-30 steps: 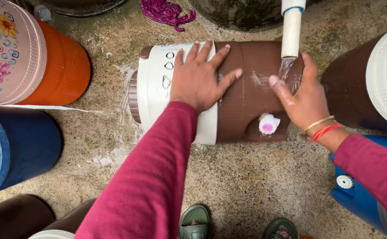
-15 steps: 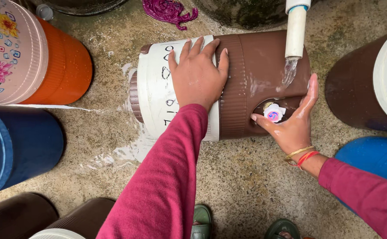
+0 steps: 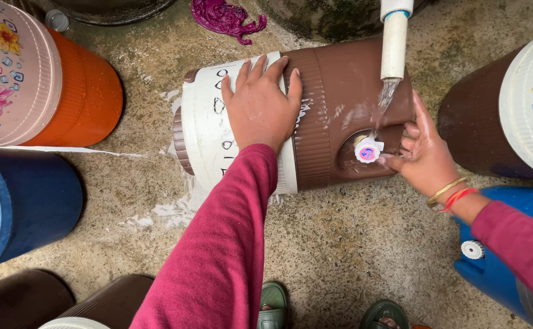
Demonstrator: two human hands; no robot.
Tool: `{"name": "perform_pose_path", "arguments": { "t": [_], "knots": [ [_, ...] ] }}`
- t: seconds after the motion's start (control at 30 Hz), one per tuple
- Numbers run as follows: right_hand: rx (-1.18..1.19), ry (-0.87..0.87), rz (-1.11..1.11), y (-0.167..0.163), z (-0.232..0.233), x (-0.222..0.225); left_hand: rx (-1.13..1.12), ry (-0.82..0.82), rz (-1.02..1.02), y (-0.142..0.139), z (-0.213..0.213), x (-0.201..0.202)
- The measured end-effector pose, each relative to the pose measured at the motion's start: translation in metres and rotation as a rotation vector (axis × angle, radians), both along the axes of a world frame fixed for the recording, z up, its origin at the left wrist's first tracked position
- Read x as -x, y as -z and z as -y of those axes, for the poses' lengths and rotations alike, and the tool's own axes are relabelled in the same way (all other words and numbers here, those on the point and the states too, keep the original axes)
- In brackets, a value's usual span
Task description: The person rinses a brown and white plastic water cooler jug under a running tap, rotating it and rubbing its surfaces with their hands to wash the outside and the tap area. They then open the cooler, handle its inner lid and cup, and place the lid back on top.
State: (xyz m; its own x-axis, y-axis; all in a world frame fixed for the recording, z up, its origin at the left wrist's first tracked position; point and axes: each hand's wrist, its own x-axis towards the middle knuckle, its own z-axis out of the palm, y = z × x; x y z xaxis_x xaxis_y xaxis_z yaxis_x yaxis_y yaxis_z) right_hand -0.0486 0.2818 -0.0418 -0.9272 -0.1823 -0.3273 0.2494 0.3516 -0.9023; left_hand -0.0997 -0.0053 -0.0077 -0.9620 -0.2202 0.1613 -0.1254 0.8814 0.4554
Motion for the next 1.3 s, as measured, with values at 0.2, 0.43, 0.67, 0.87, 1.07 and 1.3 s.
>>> {"name": "perform_pose_path", "arguments": {
  "t": [0.2,0.43,0.67,0.87,1.07,1.3],
  "knots": [
    [0.263,0.004,0.15,0.005,-0.021,0.018,-0.007,-0.003,0.025,-0.001,0.001,0.004],
    [0.033,-0.041,0.102,0.016,-0.022,0.026,-0.011,-0.001,0.041,-0.002,0.001,0.006],
    [0.148,-0.224,0.138,0.016,-0.034,0.033,-0.009,0.007,0.008,-0.003,0.0,0.003],
    [-0.028,-0.101,0.367,0.005,-0.029,0.057,-0.005,0.004,0.032,-0.003,0.001,0.006],
    [0.082,-0.143,0.495,-0.007,-0.043,0.065,-0.015,-0.007,0.034,-0.002,0.001,0.011],
    [0.026,0.053,0.117,-0.016,0.023,0.023,0.001,-0.005,0.019,-0.002,0.001,0.004]
  ]
}}
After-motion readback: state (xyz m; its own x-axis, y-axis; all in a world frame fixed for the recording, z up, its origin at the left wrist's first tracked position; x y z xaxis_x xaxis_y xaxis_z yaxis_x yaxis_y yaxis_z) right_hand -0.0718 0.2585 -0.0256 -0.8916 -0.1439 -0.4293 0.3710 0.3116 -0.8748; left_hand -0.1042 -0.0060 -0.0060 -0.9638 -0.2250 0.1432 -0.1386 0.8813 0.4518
